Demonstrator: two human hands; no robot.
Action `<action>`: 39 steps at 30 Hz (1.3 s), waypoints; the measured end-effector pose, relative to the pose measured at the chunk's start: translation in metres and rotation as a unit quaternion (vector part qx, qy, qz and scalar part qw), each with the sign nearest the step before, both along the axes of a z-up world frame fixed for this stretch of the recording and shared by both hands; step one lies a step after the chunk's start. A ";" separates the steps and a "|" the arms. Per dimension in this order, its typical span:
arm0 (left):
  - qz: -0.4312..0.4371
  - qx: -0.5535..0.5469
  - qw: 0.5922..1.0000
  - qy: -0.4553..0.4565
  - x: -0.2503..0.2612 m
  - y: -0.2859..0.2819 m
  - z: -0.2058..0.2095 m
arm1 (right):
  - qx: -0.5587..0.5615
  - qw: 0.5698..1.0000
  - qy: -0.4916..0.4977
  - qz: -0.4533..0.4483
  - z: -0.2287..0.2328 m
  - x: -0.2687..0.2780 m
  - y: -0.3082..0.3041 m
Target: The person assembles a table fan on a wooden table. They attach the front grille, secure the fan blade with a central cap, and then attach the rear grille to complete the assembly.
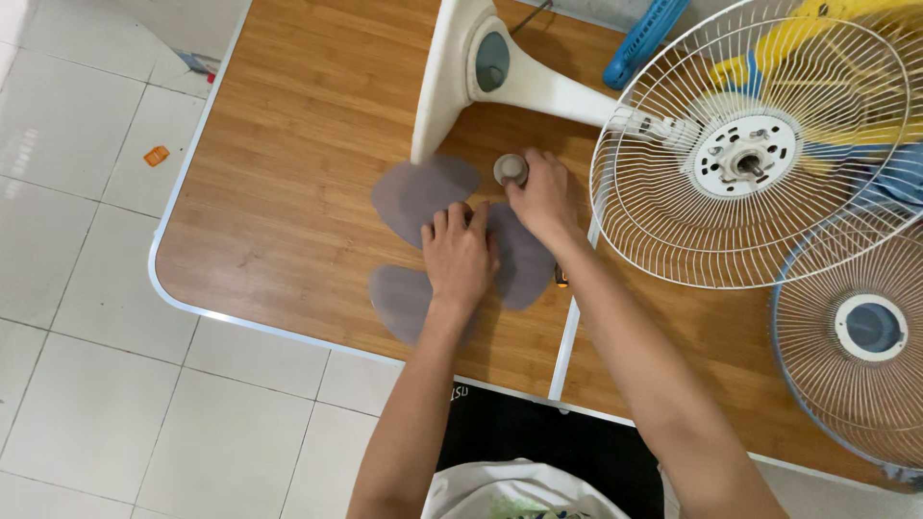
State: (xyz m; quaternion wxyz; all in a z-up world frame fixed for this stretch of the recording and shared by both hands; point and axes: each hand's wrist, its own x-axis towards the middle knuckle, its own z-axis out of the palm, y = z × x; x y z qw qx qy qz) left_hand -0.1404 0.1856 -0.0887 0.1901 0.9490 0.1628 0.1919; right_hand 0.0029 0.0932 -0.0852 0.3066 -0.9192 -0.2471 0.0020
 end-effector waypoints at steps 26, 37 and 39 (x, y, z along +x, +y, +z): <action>0.041 -0.036 0.998 0.003 -0.036 -0.016 0.000 | 0.090 0.996 0.004 -0.028 -0.029 -0.097 -0.109; 0.009 -0.038 0.999 0.016 -0.025 -0.032 0.002 | 0.054 0.993 0.004 -0.103 -0.002 -0.096 -0.119; 0.004 -0.036 0.999 0.026 -0.026 -0.032 0.004 | 0.047 0.993 -0.019 -0.103 0.004 -0.099 -0.122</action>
